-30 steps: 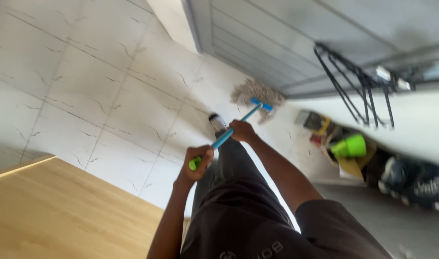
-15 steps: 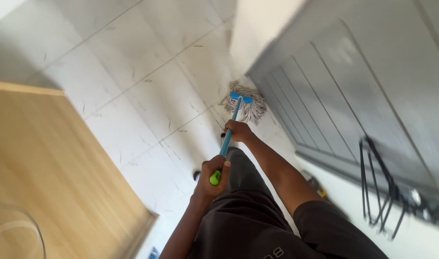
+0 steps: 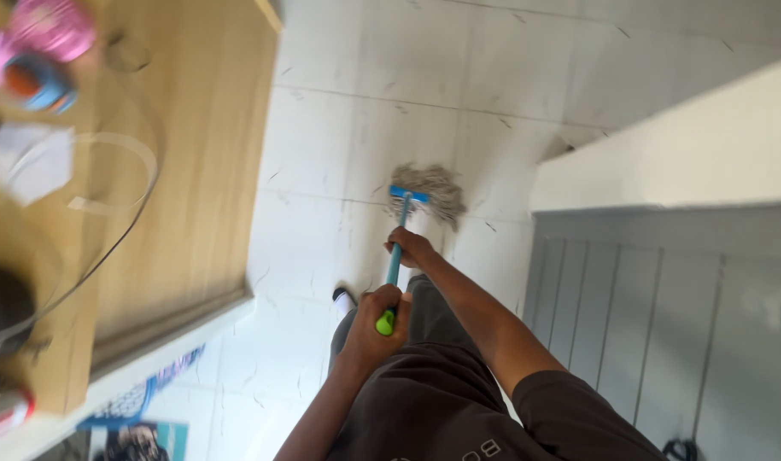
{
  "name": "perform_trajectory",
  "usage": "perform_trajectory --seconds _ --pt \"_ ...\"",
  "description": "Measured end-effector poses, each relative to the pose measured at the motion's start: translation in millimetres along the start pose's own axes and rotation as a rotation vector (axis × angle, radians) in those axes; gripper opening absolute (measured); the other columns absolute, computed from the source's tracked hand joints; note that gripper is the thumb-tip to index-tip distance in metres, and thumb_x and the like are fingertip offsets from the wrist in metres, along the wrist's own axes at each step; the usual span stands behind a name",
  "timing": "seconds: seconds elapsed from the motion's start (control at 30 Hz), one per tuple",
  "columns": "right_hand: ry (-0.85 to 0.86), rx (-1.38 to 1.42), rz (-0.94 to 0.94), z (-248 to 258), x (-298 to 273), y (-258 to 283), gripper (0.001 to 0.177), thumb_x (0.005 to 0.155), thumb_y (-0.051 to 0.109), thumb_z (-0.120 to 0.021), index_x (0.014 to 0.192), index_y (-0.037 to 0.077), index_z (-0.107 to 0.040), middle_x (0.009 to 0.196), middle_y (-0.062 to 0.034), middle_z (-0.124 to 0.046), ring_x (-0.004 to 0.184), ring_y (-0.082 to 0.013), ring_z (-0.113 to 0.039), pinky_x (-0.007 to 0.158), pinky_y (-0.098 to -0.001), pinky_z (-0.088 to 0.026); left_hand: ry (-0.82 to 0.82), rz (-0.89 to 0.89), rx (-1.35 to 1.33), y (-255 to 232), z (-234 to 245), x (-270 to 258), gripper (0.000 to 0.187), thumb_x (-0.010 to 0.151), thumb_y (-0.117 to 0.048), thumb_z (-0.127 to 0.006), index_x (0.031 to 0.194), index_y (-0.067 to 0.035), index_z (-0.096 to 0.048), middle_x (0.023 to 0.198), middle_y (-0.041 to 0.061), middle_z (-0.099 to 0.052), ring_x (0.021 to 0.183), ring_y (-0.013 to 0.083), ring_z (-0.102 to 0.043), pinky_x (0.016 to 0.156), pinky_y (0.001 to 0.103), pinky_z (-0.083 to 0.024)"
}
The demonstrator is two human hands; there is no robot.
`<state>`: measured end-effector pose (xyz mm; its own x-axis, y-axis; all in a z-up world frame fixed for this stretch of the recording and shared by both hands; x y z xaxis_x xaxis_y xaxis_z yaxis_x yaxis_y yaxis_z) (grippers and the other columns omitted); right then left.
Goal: The person mops the tiled floor of a room using a mop, navigating around furniture and moving towards an open doorway.
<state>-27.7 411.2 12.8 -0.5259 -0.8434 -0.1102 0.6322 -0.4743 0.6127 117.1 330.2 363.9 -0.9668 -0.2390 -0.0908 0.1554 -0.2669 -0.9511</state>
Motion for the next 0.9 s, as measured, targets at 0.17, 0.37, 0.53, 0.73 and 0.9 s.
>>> perform_trajectory --seconds 0.17,0.37,0.53,0.73,0.9 --pt "-0.123 0.253 0.230 -38.6 43.8 103.3 0.023 0.083 0.029 -0.077 0.089 0.010 -0.065 0.094 -0.0126 -0.068 0.089 -0.0338 -0.067 0.078 -0.0404 -0.054 -0.122 0.015 0.089 9.8 52.3 -36.8 0.028 0.091 -0.005 -0.067 0.066 0.004 -0.058 0.065 0.016 -0.061 0.056 0.0270 -0.058 0.059 0.040 -0.044" --pt "0.387 0.523 0.031 -68.9 80.9 211.7 0.029 0.092 0.038 -0.077 0.104 0.014 -0.066 0.102 -0.0100 -0.075 0.098 -0.0276 -0.073 0.088 -0.0375 -0.055 -0.230 0.210 0.131 32.0 134.4 -63.5 0.022 0.091 -0.010 -0.068 0.074 0.003 -0.065 0.068 0.018 -0.066 0.056 0.0312 -0.062 0.060 0.040 -0.049" --pt "0.461 0.192 0.091 -89.0 100.3 221.3 0.027 0.090 0.032 -0.073 0.112 0.018 -0.069 0.115 -0.0059 -0.074 0.109 -0.0280 -0.070 0.092 -0.0402 -0.054 -0.208 0.070 0.201 51.0 168.2 -69.6 0.025 0.092 -0.013 -0.070 0.074 0.003 -0.065 0.071 0.018 -0.067 0.060 0.0291 -0.062 0.058 0.040 -0.047" --pt "0.350 0.017 0.109 -65.4 79.6 165.8 0.048 0.084 0.027 -0.066 0.131 0.019 -0.063 0.132 -0.0102 -0.067 0.116 -0.0327 -0.065 0.096 -0.0433 -0.052 -0.146 0.038 0.094 46.4 178.0 -52.0 0.027 0.097 -0.020 -0.067 0.083 0.002 -0.072 0.063 0.017 -0.066 0.052 0.0234 -0.060 0.055 0.037 -0.048" --pt "0.299 0.032 -0.060 -10.2 30.1 106.3 0.041 0.093 0.044 -0.061 0.124 0.017 -0.066 0.119 -0.0122 -0.071 0.111 -0.0355 -0.067 0.091 -0.0453 -0.053 0.015 -0.051 0.035 43.1 134.9 -16.1 0.029 0.098 -0.022 -0.068 0.081 0.002 -0.073 0.064 0.016 -0.068 0.053 0.0197 -0.062 0.055 0.035 -0.048"
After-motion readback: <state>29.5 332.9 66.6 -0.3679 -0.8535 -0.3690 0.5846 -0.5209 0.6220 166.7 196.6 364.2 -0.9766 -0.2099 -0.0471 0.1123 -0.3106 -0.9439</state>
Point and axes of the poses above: each hand's wrist, its own x-axis towards the middle knuckle, its own z-axis out of the back of the hand, y = z × x, the point moved 1 cm from there along x, towards the middle knuckle
